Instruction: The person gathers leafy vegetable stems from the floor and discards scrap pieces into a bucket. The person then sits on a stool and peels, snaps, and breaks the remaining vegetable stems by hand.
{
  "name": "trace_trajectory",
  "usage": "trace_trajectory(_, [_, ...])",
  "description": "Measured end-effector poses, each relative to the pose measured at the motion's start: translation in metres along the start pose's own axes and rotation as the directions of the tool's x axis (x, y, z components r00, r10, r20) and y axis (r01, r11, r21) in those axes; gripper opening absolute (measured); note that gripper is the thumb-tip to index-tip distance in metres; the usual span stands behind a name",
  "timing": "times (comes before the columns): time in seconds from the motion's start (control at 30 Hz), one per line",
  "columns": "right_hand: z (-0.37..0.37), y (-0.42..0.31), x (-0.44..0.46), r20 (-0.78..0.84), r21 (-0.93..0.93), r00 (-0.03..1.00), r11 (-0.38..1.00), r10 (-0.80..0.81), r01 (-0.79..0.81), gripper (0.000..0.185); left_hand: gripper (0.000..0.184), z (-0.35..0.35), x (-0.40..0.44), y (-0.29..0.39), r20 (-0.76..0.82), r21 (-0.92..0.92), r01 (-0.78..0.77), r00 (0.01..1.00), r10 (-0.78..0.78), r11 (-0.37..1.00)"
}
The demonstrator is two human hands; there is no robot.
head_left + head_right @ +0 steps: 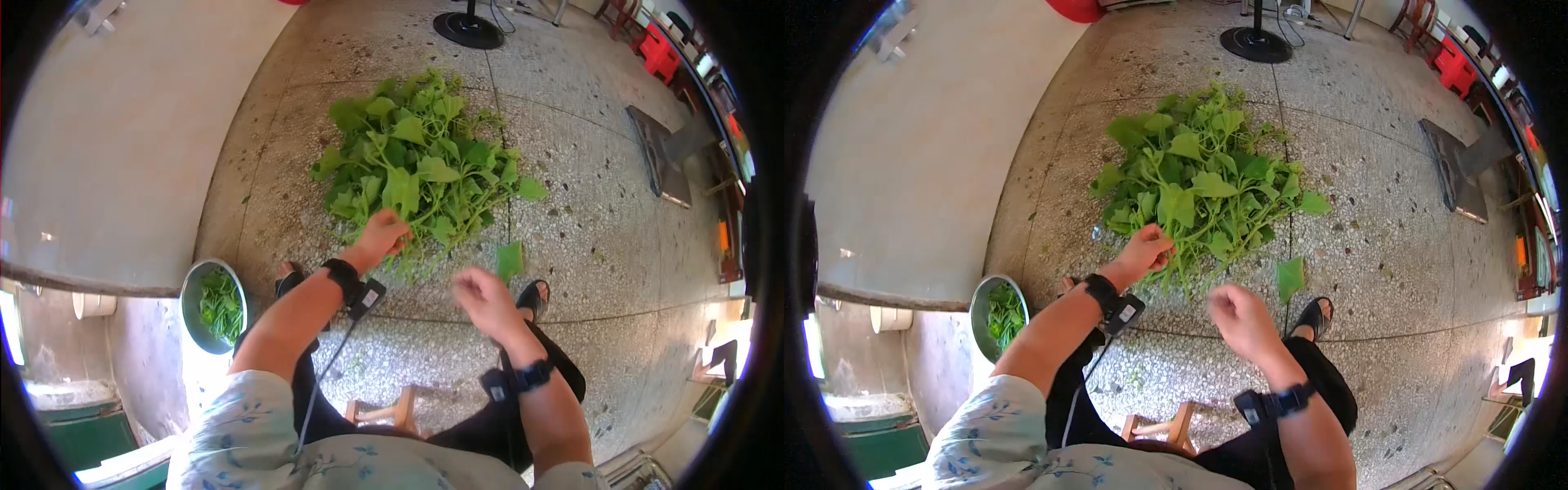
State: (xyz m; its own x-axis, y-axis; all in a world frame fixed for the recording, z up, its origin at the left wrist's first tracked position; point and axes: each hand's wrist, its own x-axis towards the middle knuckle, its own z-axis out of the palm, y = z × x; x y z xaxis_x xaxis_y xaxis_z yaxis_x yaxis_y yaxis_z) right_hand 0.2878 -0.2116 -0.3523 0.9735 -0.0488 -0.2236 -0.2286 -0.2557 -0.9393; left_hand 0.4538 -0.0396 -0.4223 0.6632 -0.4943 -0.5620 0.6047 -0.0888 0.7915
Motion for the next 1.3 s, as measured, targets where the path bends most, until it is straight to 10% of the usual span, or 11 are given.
trace_trajectory(0.23, [0.055, -0.037, 0.006, -0.031, 0.557, 0.989, 0.824, 0.143, -0.102, 0.022, 0.016, 0.033, -0.142, 0.001, 0.178, 0.357, -0.356, 0.934, 0.311, 0.864])
trace_trajectory(0.47, [0.073, -0.066, -0.022, 0.001, 0.569, 0.999, 0.822, -0.038, 0.031, 0.022, 0.016, 0.021, -0.202, -0.021, 0.211, 0.292, -0.384, 0.919, 0.333, 0.876])
trace_trajectory(0.77, [0.082, -0.088, -0.048, 0.068, 0.087, 0.962, 0.962, -0.263, 0.257, 0.014, 0.019, 0.027, -0.230, 0.030, 0.029, 0.515, -0.657, 0.655, 0.755, 0.550])
trace_trajectory(0.93, [0.084, -0.080, -0.040, 0.118, 0.052, 0.950, 0.958, -0.288, 0.283, 0.009, 0.012, 0.009, -0.211, 0.038, 0.202, 0.534, -0.612, 0.762, 0.615, 0.583])
trace_trajectory(1.03, [0.077, -0.073, -0.031, 0.150, 0.060, 0.970, 0.981, -0.190, 0.183, 0.013, 0.007, -0.016, -0.186, 0.029, -0.012, 0.707, -0.586, 0.550, 0.835, 0.396])
trace_trajectory(1.17, [0.075, -0.052, -0.020, 0.048, 0.027, 0.986, 0.987, -0.157, 0.156, 0.013, 0.011, -0.059, -0.167, 0.031, -0.229, 0.819, -0.330, 0.562, 0.795, 0.470])
trace_trajectory(1.3, [0.076, -0.034, -0.006, -0.015, -0.092, 0.988, 0.984, -0.156, 0.153, 0.014, 0.016, -0.027, -0.172, 0.036, 0.098, 0.985, -0.170, 0.533, 0.840, -0.007])
